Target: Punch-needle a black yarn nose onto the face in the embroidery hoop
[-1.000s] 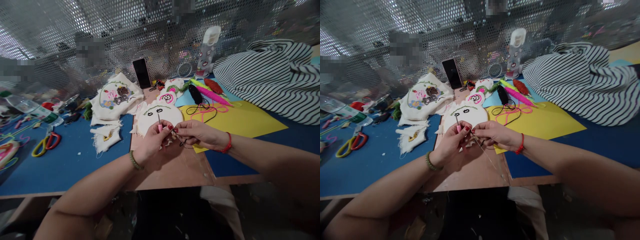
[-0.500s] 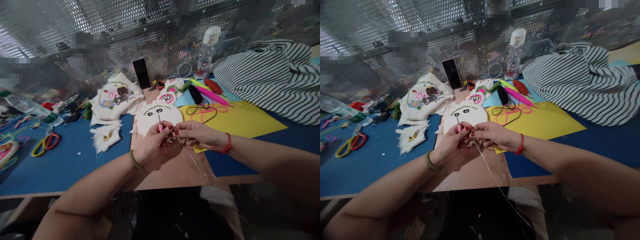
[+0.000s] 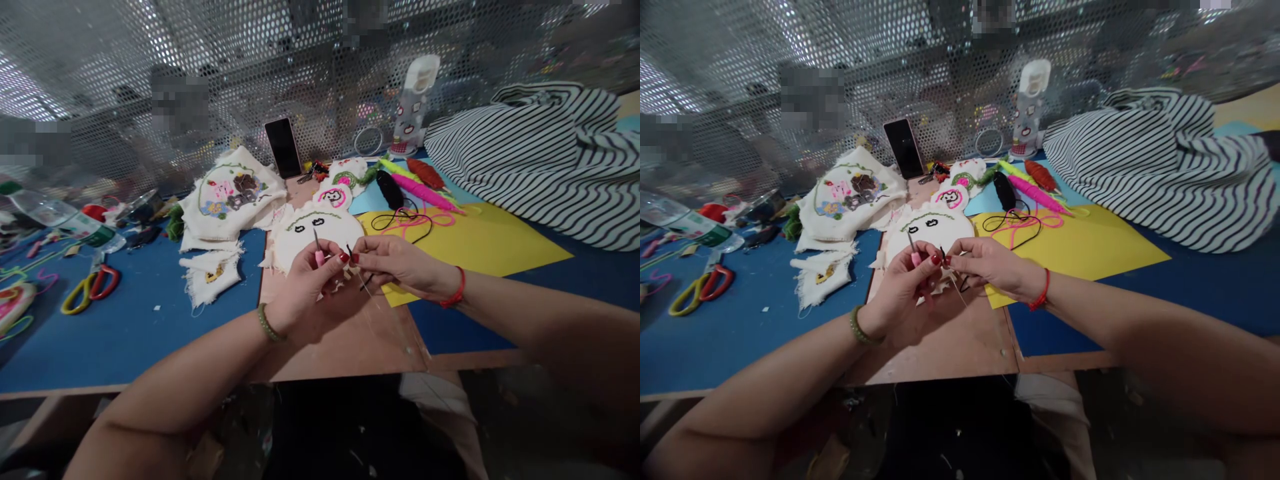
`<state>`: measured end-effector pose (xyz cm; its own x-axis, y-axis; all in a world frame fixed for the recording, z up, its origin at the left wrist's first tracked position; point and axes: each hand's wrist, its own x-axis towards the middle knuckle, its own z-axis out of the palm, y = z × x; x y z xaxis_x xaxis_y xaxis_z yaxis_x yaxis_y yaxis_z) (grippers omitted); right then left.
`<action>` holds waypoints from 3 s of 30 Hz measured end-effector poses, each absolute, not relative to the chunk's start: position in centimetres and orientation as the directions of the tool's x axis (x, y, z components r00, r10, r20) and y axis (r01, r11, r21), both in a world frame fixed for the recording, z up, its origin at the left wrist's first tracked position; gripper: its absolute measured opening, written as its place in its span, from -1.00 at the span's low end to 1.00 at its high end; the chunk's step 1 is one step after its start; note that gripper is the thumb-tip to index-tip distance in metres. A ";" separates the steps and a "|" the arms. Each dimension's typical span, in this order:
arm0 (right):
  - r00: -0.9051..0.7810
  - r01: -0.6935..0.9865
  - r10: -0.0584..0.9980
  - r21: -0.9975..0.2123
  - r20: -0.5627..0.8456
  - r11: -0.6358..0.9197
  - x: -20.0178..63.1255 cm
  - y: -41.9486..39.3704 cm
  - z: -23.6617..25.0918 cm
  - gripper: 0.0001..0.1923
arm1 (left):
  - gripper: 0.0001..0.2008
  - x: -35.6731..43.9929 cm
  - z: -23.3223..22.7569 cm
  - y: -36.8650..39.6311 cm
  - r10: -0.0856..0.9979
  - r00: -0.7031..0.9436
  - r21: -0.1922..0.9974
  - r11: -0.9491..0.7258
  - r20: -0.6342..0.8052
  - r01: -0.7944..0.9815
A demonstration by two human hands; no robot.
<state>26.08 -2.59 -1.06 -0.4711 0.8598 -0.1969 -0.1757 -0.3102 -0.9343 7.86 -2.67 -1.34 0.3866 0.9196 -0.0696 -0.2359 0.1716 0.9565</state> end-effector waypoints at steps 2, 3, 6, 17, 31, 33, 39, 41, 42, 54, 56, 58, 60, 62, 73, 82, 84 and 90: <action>-0.438 -0.133 0.881 -0.957 -0.178 -0.259 26.1 -2.6 -1.1 -0.46 | -0.63 7.8 -1.2 -2.6 0.926 0.373 0.975 0.134 -0.059 -0.178; -0.426 -0.113 0.890 -0.966 -0.165 -0.234 26.1 -2.6 -1.1 -0.48 | -0.63 7.8 -1.1 -2.5 0.928 0.367 0.981 0.124 -0.061 -0.150; -0.403 -0.075 0.906 -0.982 -0.132 -0.176 26.1 -2.7 -1.3 -0.51 | -0.65 7.9 -0.8 -2.6 0.944 0.323 0.991 0.099 -0.064 -0.095; -0.389 -0.063 0.910 -0.982 -0.142 -0.180 26.1 -2.8 -1.2 -0.52 | -0.67 7.8 -0.7 -2.5 0.939 0.339 0.997 0.072 -0.054 -0.041; -0.407 -0.177 0.899 -0.951 -0.163 -0.252 26.1 -2.8 -0.6 -0.49 | -0.64 7.6 -0.9 -2.6 0.909 0.409 0.992 0.115 -0.082 -0.057; -0.427 -0.165 0.888 -0.951 -0.172 -0.263 26.2 -2.8 -0.7 -0.48 | -0.60 7.5 -1.0 -2.5 0.903 0.421 0.988 0.132 -0.085 -0.084; -0.446 -0.114 0.873 -0.956 -0.195 -0.272 26.1 -3.0 -1.0 -0.46 | -0.54 7.7 -1.1 -2.4 0.905 0.418 0.977 0.156 -0.082 -0.147; -0.431 -0.086 0.877 -0.957 -0.215 -0.277 26.1 -3.0 -1.1 -0.46 | -0.56 7.9 -1.1 -2.3 0.912 0.401 0.972 0.165 -0.086 -0.167; -0.424 -0.073 0.878 -0.958 -0.222 -0.278 26.1 -3.1 -1.1 -0.46 | -0.57 7.9 -1.0 -2.3 0.915 0.394 0.971 0.168 -0.089 -0.170; -0.423 -0.055 0.889 -0.974 -0.177 -0.220 25.6 -3.2 -0.9 -0.49 | -0.71 7.5 -1.0 -2.0 0.935 0.347 0.964 0.160 -0.078 -0.213; -0.420 -0.009 0.888 -0.977 -0.188 -0.211 25.6 -3.3 -1.1 -0.49 | -0.75 7.5 -0.9 -1.8 0.947 0.314 0.952 0.160 -0.073 -0.260; -0.409 0.042 0.893 -0.981 -0.190 -0.190 25.6 -3.3 -1.3 -0.50 | -0.77 7.5 -0.7 -1.7 0.950 0.303 0.939 0.174 -0.080 -0.297; -0.401 0.094 0.898 -0.984 -0.179 -0.154 25.5 -3.4 -1.4 -0.52 | -0.78 7.5 -0.6 -1.6 0.951 0.298 0.929 0.183 -0.085 -0.321; -0.393 0.152 0.906 -0.983 -0.157 -0.104 25.4 -3.5 -1.5 -0.54 | -0.79 7.5 -0.5 -1.6 0.955 0.283 0.924 0.185 -0.089 -0.334; -0.469 0.267 0.870 -0.963 -0.151 -0.023 25.8 -3.5 -1.8 -0.42 | -0.77 7.2 -0.6 -0.4 0.977 0.199 0.887 0.161 -0.080 -0.433; -0.421 0.402 0.904 -0.908 -0.072 0.115 26.3 -3.7 -1.9 -0.50 | -0.70 6.9 -0.6 0.3 0.962 0.212 0.833 0.259 -0.174 -0.489; -0.427 0.417 0.899 -0.904 -0.099 0.099 26.3 -3.7 -1.9 -0.56 | -0.74 7.0 -0.6 0.2 0.965 0.208 0.830 0.244 -0.158 -0.501; -0.459 0.360 0.883 -0.929 -0.098 0.083 26.1 -3.9 -1.3 -0.68 | -0.75 6.9 -0.8 0.4 0.968 0.174 0.812 0.249 -0.183 -0.528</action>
